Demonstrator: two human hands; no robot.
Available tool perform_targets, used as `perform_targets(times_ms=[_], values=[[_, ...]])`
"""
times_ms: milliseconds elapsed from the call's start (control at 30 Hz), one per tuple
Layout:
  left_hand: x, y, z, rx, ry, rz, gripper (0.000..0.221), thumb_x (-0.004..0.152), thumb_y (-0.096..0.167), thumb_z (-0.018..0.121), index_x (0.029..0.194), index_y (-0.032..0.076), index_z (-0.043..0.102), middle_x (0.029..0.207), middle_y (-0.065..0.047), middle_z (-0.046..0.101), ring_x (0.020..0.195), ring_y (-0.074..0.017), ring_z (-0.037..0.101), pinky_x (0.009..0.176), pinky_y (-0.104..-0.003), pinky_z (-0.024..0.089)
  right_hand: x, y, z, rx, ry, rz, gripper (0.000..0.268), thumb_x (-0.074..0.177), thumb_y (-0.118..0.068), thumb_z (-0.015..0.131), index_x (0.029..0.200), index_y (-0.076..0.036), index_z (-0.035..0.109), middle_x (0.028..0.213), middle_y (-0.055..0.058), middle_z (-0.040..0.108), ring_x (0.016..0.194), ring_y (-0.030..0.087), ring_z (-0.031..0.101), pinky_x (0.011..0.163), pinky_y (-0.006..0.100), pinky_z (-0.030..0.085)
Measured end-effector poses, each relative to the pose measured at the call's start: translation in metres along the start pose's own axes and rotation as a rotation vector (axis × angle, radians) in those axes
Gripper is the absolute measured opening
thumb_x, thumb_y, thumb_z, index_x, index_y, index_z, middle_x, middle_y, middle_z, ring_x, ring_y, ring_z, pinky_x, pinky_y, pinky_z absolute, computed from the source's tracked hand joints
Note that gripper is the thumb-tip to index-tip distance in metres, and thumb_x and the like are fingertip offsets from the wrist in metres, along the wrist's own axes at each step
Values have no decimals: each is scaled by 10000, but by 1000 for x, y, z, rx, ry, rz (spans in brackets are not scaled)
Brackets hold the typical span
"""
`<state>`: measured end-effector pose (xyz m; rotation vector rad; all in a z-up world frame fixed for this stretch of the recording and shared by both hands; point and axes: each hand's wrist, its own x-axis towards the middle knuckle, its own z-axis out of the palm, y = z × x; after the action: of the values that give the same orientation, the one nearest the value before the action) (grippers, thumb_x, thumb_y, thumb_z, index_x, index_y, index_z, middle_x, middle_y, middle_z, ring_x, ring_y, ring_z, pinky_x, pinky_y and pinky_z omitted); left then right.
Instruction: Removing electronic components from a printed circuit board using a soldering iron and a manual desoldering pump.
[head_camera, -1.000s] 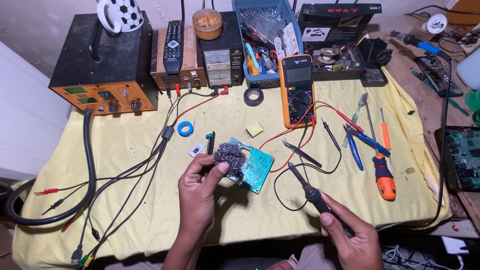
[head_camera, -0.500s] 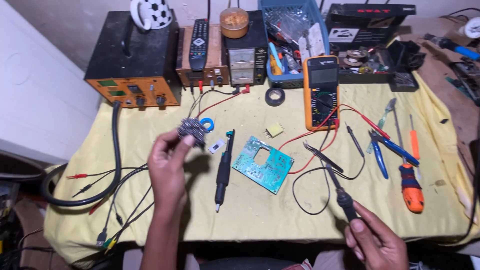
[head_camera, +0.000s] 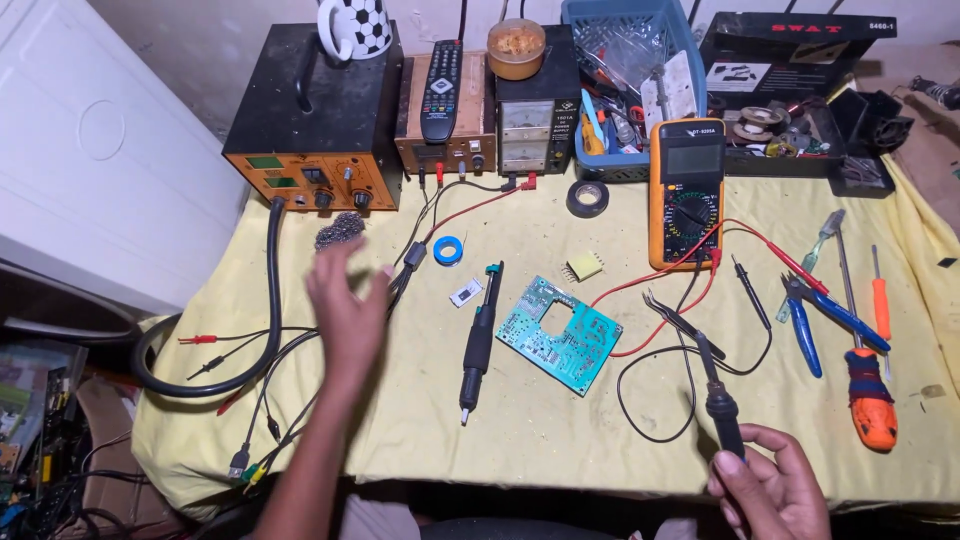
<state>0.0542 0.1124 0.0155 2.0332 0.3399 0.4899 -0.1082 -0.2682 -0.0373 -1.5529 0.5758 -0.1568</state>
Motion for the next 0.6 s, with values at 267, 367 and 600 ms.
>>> perform_targets(times_ms=[267,367,600], values=[[-193,52,91,-730,-783,-408,345,872,202,760,1187,63,767,1101,-38,701,892,-89,647,766,-237,617,-18,-25,42,-229,-1,-213,323,914,-127,690,1220,-26,713,932,102,737,749,164,635,667,274,497],[-199,66,107,-858,-704,-510,438,857,215,762,1262,50,743,1094,-24,708,936,-87,679,841,-221,565,-17,-20,49,-317,-28,-255,275,886,-147,731,1149,-70,748,947,57,771,823,116,676,754,241,529],[-184,80,108,-913,-502,-766,298,820,119,807,1090,-6,827,1061,-59,801,949,-128,676,887,-268,587,-36,33,37,-513,201,-1032,145,848,-193,730,983,-141,723,988,18,730,922,190,674,938,305,513]])
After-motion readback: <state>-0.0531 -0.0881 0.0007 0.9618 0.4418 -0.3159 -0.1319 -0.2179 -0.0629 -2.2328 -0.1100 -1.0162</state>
